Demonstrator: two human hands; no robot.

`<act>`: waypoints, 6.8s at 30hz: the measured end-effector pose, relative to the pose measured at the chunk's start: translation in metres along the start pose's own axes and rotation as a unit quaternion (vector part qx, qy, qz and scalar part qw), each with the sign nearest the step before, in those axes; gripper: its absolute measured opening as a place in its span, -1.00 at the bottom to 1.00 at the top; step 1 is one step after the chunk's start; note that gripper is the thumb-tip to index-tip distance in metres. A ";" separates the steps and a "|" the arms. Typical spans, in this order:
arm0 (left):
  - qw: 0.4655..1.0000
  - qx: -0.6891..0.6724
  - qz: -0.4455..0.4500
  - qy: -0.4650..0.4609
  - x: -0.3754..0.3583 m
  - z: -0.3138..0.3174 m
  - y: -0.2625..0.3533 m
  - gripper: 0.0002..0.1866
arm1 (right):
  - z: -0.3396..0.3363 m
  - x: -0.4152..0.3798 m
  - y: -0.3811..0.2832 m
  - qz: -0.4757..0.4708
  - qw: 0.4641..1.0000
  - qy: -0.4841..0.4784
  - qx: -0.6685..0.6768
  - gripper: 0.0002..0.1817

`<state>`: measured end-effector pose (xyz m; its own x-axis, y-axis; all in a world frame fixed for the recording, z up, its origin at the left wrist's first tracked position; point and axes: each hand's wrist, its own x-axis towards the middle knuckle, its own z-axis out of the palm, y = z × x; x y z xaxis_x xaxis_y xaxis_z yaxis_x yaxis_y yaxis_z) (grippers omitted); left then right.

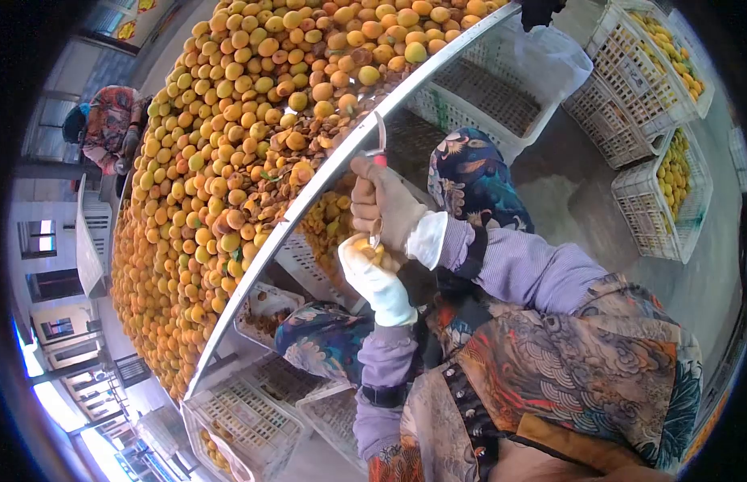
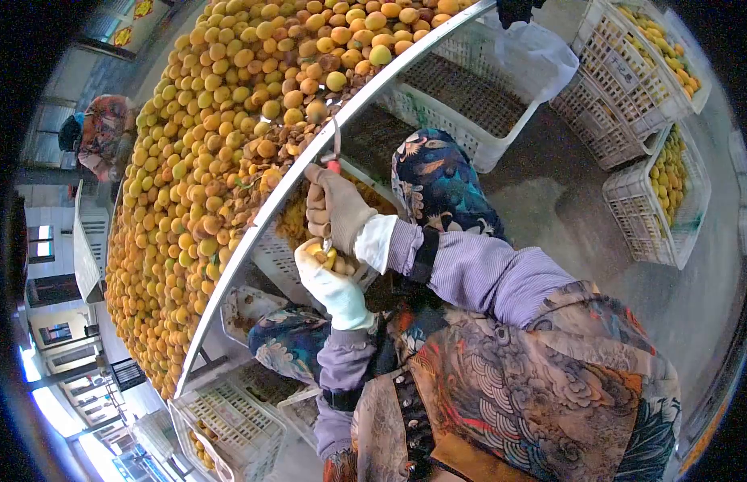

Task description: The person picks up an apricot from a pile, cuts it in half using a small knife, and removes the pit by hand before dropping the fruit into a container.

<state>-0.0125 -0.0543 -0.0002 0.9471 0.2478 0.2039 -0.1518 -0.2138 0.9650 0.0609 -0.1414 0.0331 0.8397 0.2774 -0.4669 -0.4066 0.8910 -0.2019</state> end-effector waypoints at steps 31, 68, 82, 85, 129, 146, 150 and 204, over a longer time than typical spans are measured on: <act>0.999 -0.016 0.005 -0.036 -0.008 0.004 -0.021 -0.57 | -0.019 -0.005 -0.008 0.029 0.998 -0.027 0.046 -0.49; 0.969 -0.111 -0.179 -0.130 -0.004 0.010 -0.001 -0.69 | -0.009 -0.009 -0.013 -0.128 0.979 -0.051 -0.153 -0.73; 0.853 -0.313 -0.398 -0.129 -0.004 0.001 -0.009 -0.47 | 0.007 -0.011 -0.004 -0.034 0.930 -0.166 -0.326 -0.82; 0.781 -0.302 -0.547 -0.007 -0.005 0.006 -0.001 -0.50 | 0.005 -0.021 0.002 -0.125 0.799 -0.271 -0.522 -0.75; 0.815 -0.298 -0.347 -0.355 0.019 -0.012 0.031 -0.61 | 0.016 0.016 -0.036 0.236 0.866 -0.362 -0.252 -0.59; 0.651 -0.620 -0.383 -0.212 0.045 -0.009 0.017 -0.64 | 0.031 0.048 -0.040 0.069 0.933 -0.348 -0.054 -0.67; 0.761 -0.506 -0.354 -0.201 0.063 -0.006 0.024 -0.72 | 0.044 0.052 -0.052 -0.081 0.942 -0.317 -0.077 -0.67; 0.874 0.390 0.260 -0.128 0.386 0.107 -0.004 -0.39 | -0.003 0.030 -0.139 -0.012 0.994 -0.026 -0.104 -0.71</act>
<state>0.3836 -0.0589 0.0566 0.8553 -0.2724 0.4408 -0.4359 -0.8383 0.3276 0.1416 -0.2583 0.0446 0.8649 0.2805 -0.4162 -0.4479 0.8056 -0.3878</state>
